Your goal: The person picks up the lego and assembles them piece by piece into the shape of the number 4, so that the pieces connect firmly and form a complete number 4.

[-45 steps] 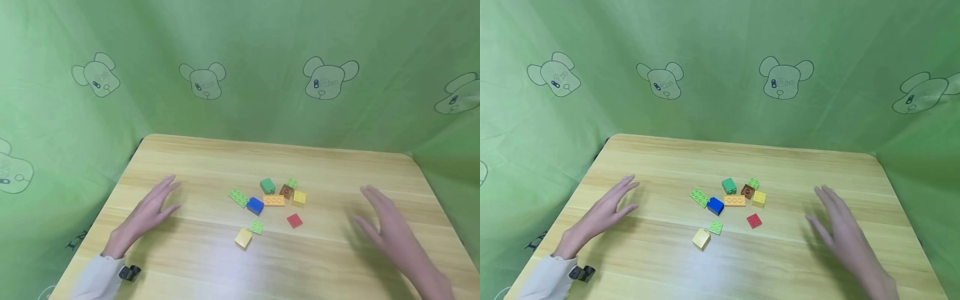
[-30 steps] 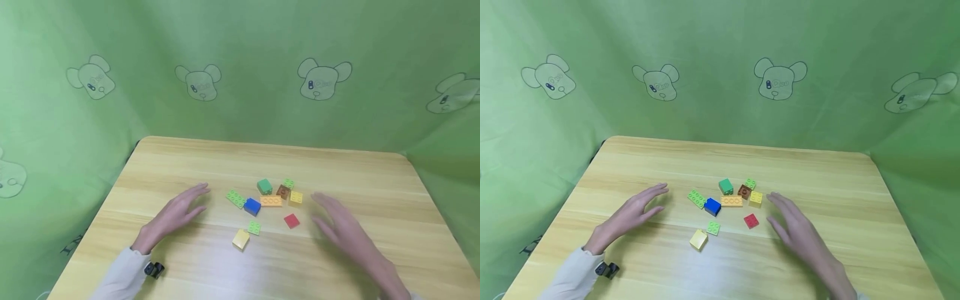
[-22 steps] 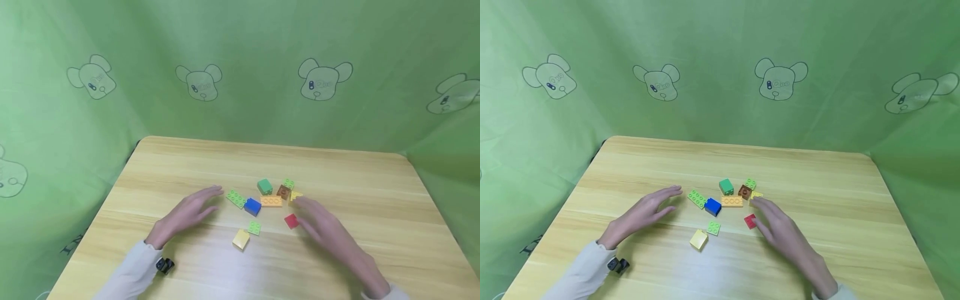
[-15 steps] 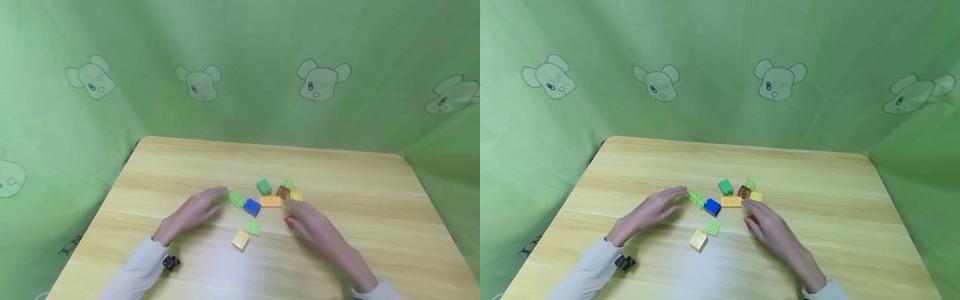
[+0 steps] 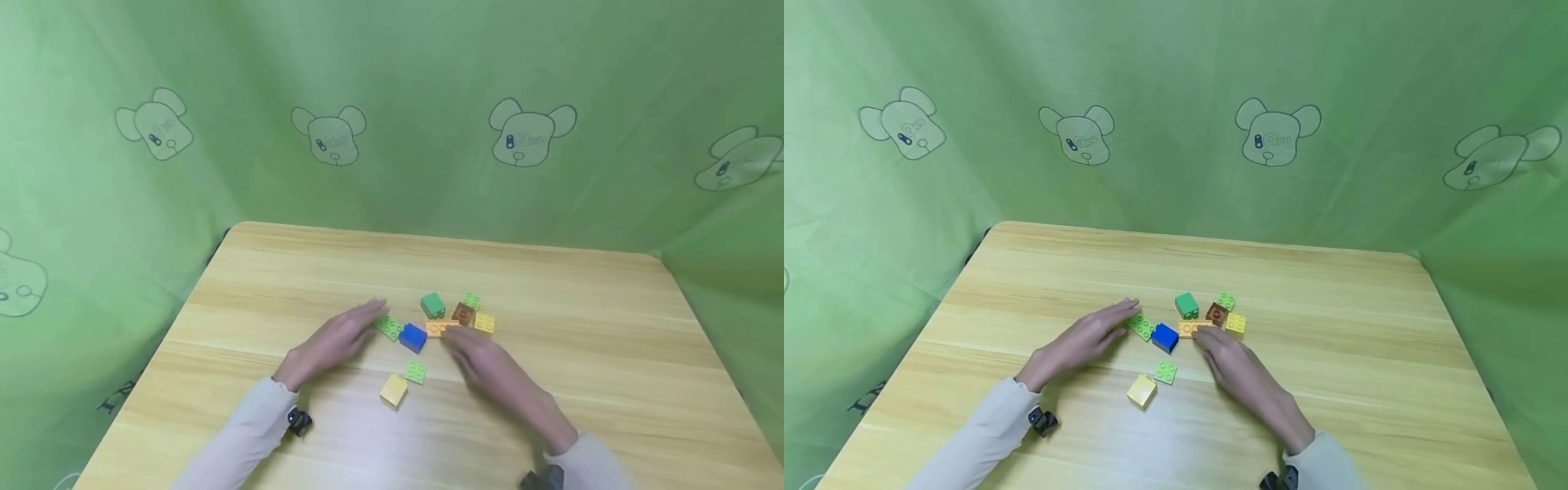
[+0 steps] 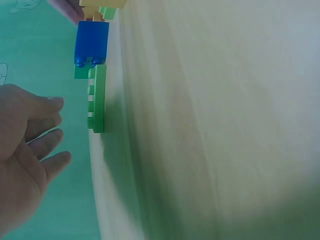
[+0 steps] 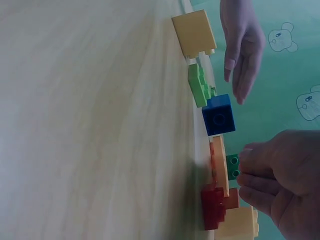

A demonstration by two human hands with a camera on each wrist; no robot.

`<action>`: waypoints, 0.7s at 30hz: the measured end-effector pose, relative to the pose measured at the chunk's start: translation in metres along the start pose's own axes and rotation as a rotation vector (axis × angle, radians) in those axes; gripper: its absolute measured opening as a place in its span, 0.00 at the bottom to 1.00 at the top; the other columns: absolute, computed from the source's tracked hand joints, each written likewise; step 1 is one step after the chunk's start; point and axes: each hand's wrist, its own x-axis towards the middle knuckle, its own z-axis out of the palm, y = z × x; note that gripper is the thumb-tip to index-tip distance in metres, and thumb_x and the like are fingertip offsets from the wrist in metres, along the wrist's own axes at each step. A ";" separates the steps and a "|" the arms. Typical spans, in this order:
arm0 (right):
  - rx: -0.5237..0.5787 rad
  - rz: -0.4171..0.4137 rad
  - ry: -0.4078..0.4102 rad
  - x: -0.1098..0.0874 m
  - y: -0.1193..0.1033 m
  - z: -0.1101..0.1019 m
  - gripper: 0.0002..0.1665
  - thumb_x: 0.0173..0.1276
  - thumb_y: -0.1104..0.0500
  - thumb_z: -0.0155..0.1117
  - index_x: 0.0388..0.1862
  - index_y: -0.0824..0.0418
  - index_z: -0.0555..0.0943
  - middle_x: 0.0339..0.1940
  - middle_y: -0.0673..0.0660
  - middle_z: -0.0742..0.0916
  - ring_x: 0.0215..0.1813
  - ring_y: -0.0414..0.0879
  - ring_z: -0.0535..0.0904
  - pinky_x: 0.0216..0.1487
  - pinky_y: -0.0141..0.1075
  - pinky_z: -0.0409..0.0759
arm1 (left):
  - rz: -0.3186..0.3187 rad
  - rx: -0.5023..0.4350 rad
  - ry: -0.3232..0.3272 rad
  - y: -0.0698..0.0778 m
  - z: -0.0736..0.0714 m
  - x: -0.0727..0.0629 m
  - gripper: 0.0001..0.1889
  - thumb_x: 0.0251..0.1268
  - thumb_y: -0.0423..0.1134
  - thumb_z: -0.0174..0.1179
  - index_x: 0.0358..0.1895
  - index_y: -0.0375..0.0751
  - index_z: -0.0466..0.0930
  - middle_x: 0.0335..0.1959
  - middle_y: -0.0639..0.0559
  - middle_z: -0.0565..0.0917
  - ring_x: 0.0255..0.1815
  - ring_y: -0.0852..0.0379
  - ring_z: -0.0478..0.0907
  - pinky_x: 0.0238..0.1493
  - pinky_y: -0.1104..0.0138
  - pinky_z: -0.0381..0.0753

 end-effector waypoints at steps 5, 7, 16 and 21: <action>-0.025 -0.012 0.010 0.004 0.004 0.006 0.18 0.77 0.67 0.61 0.63 0.67 0.81 0.62 0.66 0.84 0.65 0.60 0.81 0.65 0.52 0.80 | 0.049 0.034 0.017 -0.004 0.005 0.006 0.24 0.75 0.26 0.58 0.71 0.28 0.71 0.75 0.32 0.68 0.77 0.38 0.64 0.77 0.47 0.64; -0.029 -0.015 0.014 0.006 0.006 0.007 0.17 0.77 0.68 0.61 0.62 0.68 0.82 0.61 0.66 0.85 0.64 0.60 0.82 0.64 0.51 0.81 | 0.054 0.052 0.013 -0.005 0.007 0.007 0.23 0.76 0.26 0.57 0.71 0.28 0.71 0.75 0.32 0.68 0.77 0.38 0.64 0.77 0.47 0.64; -0.011 -0.055 0.016 0.013 0.006 0.014 0.17 0.78 0.66 0.61 0.62 0.67 0.82 0.60 0.65 0.86 0.63 0.57 0.83 0.63 0.49 0.82 | 0.048 0.058 -0.010 -0.006 0.010 0.007 0.22 0.78 0.27 0.55 0.71 0.30 0.72 0.76 0.34 0.68 0.78 0.39 0.63 0.77 0.47 0.62; -0.048 -0.074 0.043 0.015 0.009 0.017 0.16 0.76 0.67 0.63 0.60 0.67 0.83 0.59 0.65 0.86 0.61 0.57 0.83 0.62 0.48 0.84 | 0.054 0.046 -0.024 -0.007 0.011 0.009 0.22 0.75 0.27 0.58 0.70 0.29 0.73 0.75 0.35 0.69 0.78 0.38 0.64 0.78 0.46 0.60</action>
